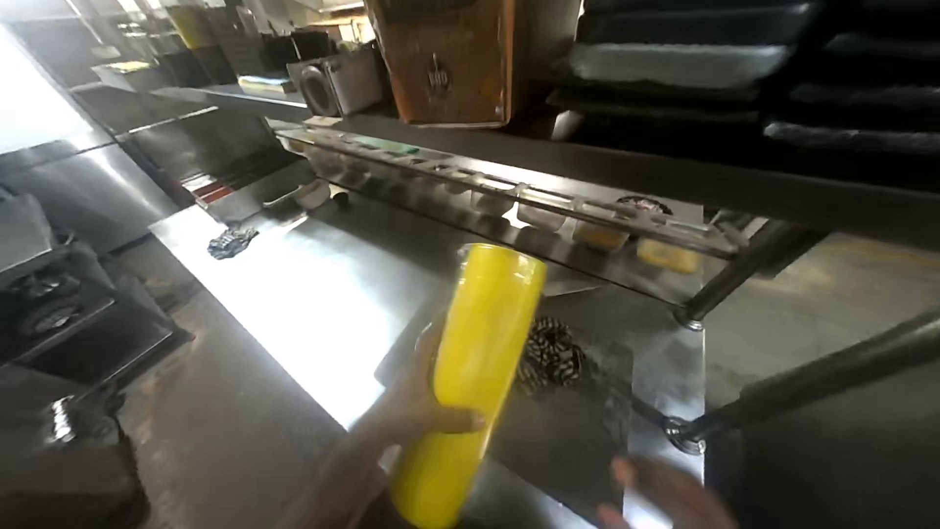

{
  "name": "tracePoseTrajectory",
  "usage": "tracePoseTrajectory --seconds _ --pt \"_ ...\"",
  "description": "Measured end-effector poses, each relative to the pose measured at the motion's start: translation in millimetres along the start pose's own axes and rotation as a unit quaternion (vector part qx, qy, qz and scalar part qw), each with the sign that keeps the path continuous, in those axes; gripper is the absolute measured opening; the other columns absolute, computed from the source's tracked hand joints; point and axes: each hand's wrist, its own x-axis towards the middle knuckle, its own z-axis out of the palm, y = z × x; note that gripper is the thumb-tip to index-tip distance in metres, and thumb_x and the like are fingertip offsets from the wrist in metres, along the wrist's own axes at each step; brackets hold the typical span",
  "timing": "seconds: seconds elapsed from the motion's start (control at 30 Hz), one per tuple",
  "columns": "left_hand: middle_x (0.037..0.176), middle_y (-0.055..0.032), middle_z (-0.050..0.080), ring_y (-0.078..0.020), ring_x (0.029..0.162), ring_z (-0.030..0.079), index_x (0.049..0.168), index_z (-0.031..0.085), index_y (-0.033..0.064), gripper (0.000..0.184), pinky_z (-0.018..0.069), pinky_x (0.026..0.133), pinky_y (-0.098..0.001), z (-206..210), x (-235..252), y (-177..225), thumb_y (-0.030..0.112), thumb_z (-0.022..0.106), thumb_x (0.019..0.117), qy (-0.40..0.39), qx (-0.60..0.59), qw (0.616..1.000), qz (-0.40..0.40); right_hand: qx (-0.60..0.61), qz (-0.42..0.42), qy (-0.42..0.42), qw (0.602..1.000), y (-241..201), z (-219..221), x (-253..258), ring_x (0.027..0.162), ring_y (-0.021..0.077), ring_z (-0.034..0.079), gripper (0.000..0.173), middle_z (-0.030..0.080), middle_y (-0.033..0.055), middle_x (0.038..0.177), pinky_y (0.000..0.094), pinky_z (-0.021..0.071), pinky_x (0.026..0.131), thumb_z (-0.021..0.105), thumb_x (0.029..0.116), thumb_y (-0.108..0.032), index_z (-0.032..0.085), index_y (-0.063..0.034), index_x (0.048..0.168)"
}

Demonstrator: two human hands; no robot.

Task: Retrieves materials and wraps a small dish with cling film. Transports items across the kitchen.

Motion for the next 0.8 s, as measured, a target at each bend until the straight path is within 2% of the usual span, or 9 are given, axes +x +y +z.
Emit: tracePoseTrajectory --seconds 0.03,0.1,0.23,0.37,0.43,0.53,0.67,0.7,0.8 --pt "0.136 -0.0033 0.062 -0.0157 0.112 0.068 0.161 0.021 0.0306 0.130 0.0616 0.093 -0.0384 -6 -4 9 0.039 0.099 0.0571 -0.053 0.074 0.996 -0.004 0.001 0.048 0.018 0.999 5 -1 15 0.120 0.0088 0.060 0.050 0.063 -0.0035 0.127 0.0294 0.0524 0.101 0.071 0.0939 -0.047 0.055 -0.0258 0.137" --pt "0.142 0.0004 0.057 -0.0105 0.119 0.063 0.161 0.023 0.0345 0.129 0.0574 0.099 -0.0347 -5 -11 22 0.040 0.098 0.0559 -0.171 0.157 0.973 -0.014 0.032 0.132 0.025 0.990 15 5 33 0.129 0.0106 0.054 0.081 0.053 -0.0034 0.145 0.0324 0.0515 0.103 0.072 0.0860 -0.065 0.041 -0.0273 0.151" --pt "0.153 -0.0054 0.048 -0.0170 0.134 0.053 0.164 0.022 0.0247 0.129 0.0476 0.112 -0.0423 7 -15 1 0.038 0.097 0.0593 -0.351 0.229 0.907 -0.041 0.059 0.353 -0.111 0.927 20 5 21 0.107 0.0125 0.066 0.091 0.063 -0.0013 0.126 0.0366 0.0613 0.086 0.083 0.0686 -0.069 0.054 -0.0211 0.140" --pt "0.148 -0.0101 0.054 -0.0306 0.126 0.060 0.163 0.022 0.0271 0.124 0.0521 0.099 -0.0587 -7 -15 -25 0.040 0.094 0.0627 -0.402 0.362 0.840 -0.043 0.072 0.482 -0.277 0.828 24 6 -5 0.100 0.0139 0.065 0.104 0.063 0.0003 0.119 0.0352 0.0584 0.084 0.089 0.0659 -0.058 0.043 -0.0251 0.153" --pt "0.144 -0.0116 0.057 -0.0321 0.123 0.061 0.162 0.026 0.0255 0.120 0.0532 0.095 -0.0594 -19 -13 -27 0.043 0.092 0.0642 -0.412 0.396 0.820 -0.026 0.090 0.516 -0.296 0.799 19 15 -9 0.104 0.0146 0.064 0.100 0.062 0.0014 0.123 0.0355 0.0577 0.086 0.091 0.0666 -0.049 0.047 -0.0239 0.152" --pt "0.145 -0.0076 0.056 -0.0282 0.123 0.061 0.161 0.029 0.0263 0.116 0.0549 0.094 -0.0563 -43 -10 -34 0.046 0.091 0.0641 -0.411 0.424 0.807 0.017 0.138 0.515 -0.263 0.804 13 34 -8 0.102 0.0135 0.067 0.070 0.067 -0.0007 0.123 0.0341 0.0591 0.082 0.087 0.0755 -0.044 0.063 -0.0221 0.138" --pt "0.149 -0.0062 0.054 -0.0280 0.127 0.060 0.161 0.029 0.0261 0.116 0.0542 0.094 -0.0553 -70 3 -46 0.048 0.090 0.0648 -0.436 0.431 0.787 0.066 0.104 0.495 -0.160 0.848 4 68 5 0.087 0.0104 0.061 0.021 0.064 -0.0007 0.100 0.0260 0.0528 0.070 0.076 0.0888 -0.038 0.078 -0.0172 0.092" --pt "0.149 -0.0062 0.054 -0.0278 0.125 0.060 0.161 0.031 0.0255 0.116 0.0546 0.094 -0.0552 -76 7 -52 0.048 0.091 0.0646 -0.443 0.424 0.786 0.077 0.115 0.488 -0.131 0.855 -1 75 8 0.083 0.0102 0.062 0.021 0.066 -0.0003 0.094 0.0256 0.0536 0.070 0.074 0.0912 -0.035 0.076 -0.0152 0.086" --pt "0.154 -0.0040 0.050 -0.0264 0.131 0.056 0.160 0.032 0.0258 0.111 0.0512 0.100 -0.0553 -88 19 -72 0.044 0.090 0.0676 -0.477 0.386 0.785 0.089 0.157 0.450 -0.101 0.873 -26 86 14 0.077 0.0063 0.063 0.024 0.068 -0.0026 0.085 0.0217 0.0541 0.070 0.065 0.0991 -0.037 0.072 -0.0164 0.089"
